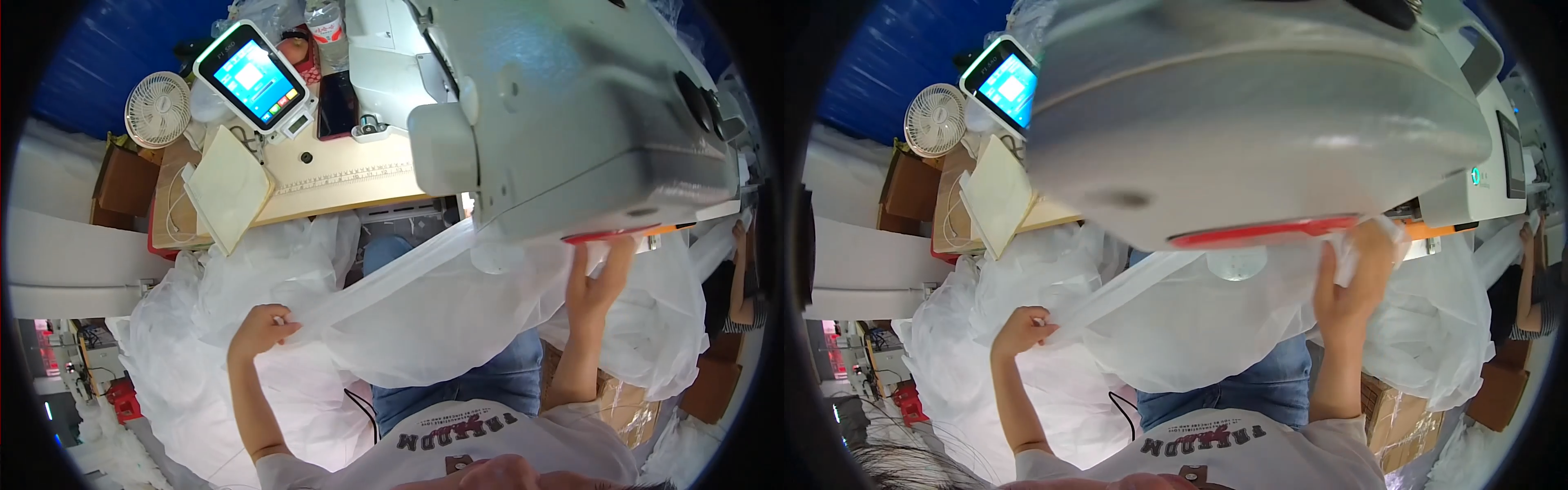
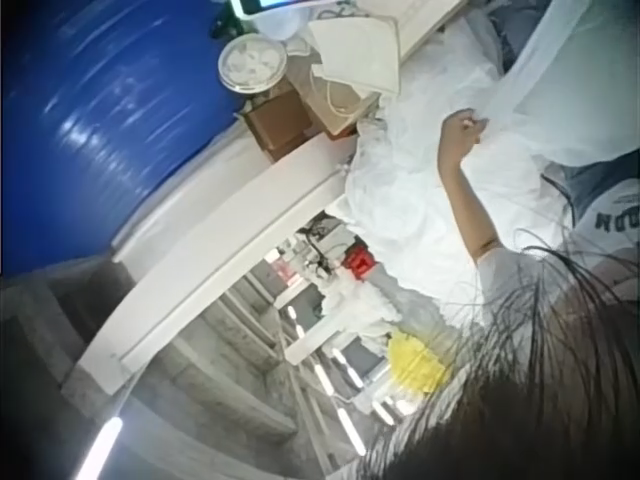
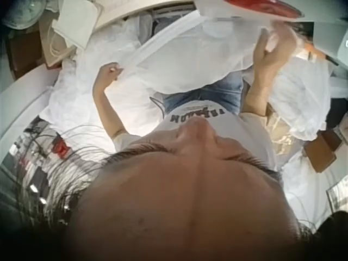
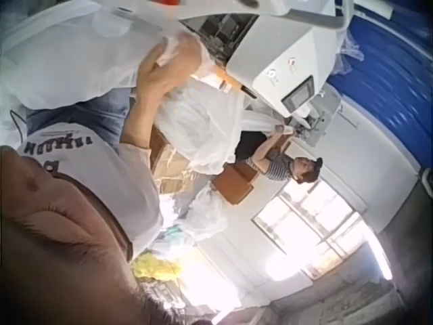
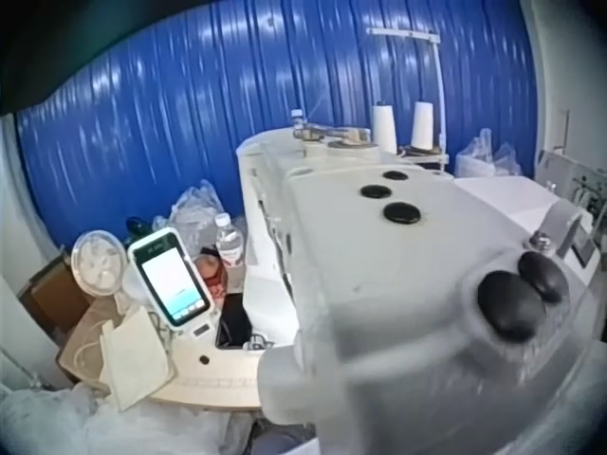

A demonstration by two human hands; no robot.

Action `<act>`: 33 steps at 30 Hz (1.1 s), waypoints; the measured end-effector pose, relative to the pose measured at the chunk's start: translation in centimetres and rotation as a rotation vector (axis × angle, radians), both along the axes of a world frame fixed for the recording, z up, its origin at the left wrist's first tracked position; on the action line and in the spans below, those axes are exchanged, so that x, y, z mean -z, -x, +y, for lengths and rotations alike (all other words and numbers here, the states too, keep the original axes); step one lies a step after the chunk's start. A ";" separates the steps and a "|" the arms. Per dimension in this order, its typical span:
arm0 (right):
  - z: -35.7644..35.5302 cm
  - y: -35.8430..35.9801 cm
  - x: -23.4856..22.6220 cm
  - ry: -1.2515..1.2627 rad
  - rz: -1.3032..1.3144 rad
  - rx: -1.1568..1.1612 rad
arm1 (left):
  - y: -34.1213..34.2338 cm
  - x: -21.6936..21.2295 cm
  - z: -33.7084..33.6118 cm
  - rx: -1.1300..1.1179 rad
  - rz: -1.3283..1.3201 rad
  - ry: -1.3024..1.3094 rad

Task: Operating an industrial sewing machine to process large pieces of white fabric.

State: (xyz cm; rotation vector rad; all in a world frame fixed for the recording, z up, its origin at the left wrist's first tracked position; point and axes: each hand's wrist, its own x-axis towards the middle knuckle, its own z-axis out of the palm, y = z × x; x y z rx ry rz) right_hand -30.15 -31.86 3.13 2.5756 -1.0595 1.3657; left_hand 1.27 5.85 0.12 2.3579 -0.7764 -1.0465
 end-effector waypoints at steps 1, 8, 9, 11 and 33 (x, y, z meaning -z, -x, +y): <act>0.4 -0.4 0.1 -0.071 0.037 -0.143 | -1.0 -0.6 0.6 -0.037 0.111 -0.033; 3.4 -1.4 -0.7 -0.403 0.143 -0.128 | -0.2 -5.9 5.8 -0.341 -0.262 0.160; 3.2 -2.0 -1.0 -0.453 0.300 -0.173 | 0.3 -7.2 5.9 -0.318 -0.380 0.079; 3.0 -2.4 -1.9 -0.482 0.455 -0.206 | 0.3 -8.3 4.4 -0.264 -0.620 -0.060; 4.3 2.5 -1.1 -0.830 -0.456 -0.013 | -1.9 1.7 -2.6 -0.813 0.939 0.801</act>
